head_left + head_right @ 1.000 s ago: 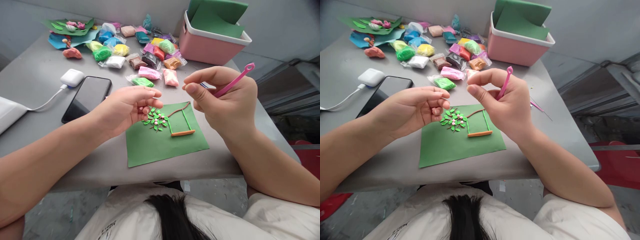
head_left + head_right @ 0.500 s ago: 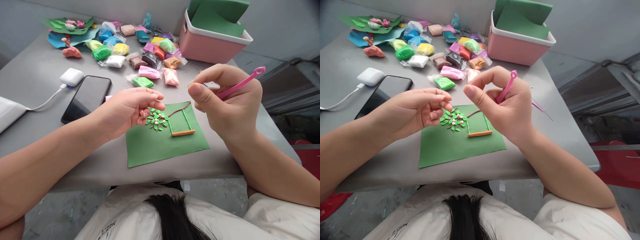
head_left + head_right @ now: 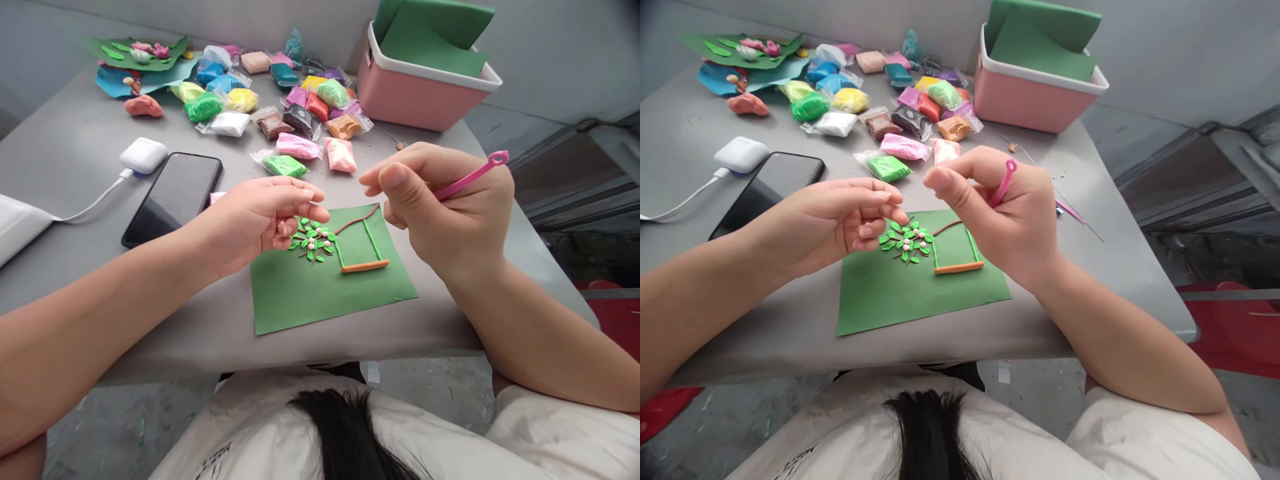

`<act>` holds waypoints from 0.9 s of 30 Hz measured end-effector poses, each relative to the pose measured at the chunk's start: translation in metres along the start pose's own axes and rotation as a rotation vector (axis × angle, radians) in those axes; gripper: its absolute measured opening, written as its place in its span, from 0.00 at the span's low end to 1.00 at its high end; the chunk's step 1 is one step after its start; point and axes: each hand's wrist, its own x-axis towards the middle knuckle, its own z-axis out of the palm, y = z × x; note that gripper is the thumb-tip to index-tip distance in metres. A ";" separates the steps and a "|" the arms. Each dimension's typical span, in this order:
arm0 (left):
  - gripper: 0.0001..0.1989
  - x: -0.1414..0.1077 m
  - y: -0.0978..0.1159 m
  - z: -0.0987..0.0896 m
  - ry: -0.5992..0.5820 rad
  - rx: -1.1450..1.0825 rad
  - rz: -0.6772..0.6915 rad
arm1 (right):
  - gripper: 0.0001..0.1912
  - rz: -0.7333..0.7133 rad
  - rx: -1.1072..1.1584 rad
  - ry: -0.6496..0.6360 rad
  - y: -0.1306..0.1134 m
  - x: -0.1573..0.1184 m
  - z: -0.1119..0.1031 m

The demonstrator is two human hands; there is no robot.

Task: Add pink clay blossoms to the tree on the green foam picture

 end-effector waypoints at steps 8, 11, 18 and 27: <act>0.04 -0.006 0.000 0.001 -0.076 0.043 -0.047 | 0.02 -0.213 -0.076 -0.001 0.000 -0.002 0.000; 0.07 -0.007 -0.001 -0.001 -0.120 0.045 -0.036 | 0.07 -0.309 -0.169 -0.038 0.002 -0.003 -0.002; 0.09 -0.014 -0.001 0.003 -0.101 -0.003 0.048 | 0.07 -0.297 -0.209 -0.027 0.003 -0.007 0.000; 0.08 -0.017 0.000 0.003 -0.122 -0.037 0.083 | 0.07 -0.268 -0.117 -0.097 0.006 -0.010 0.001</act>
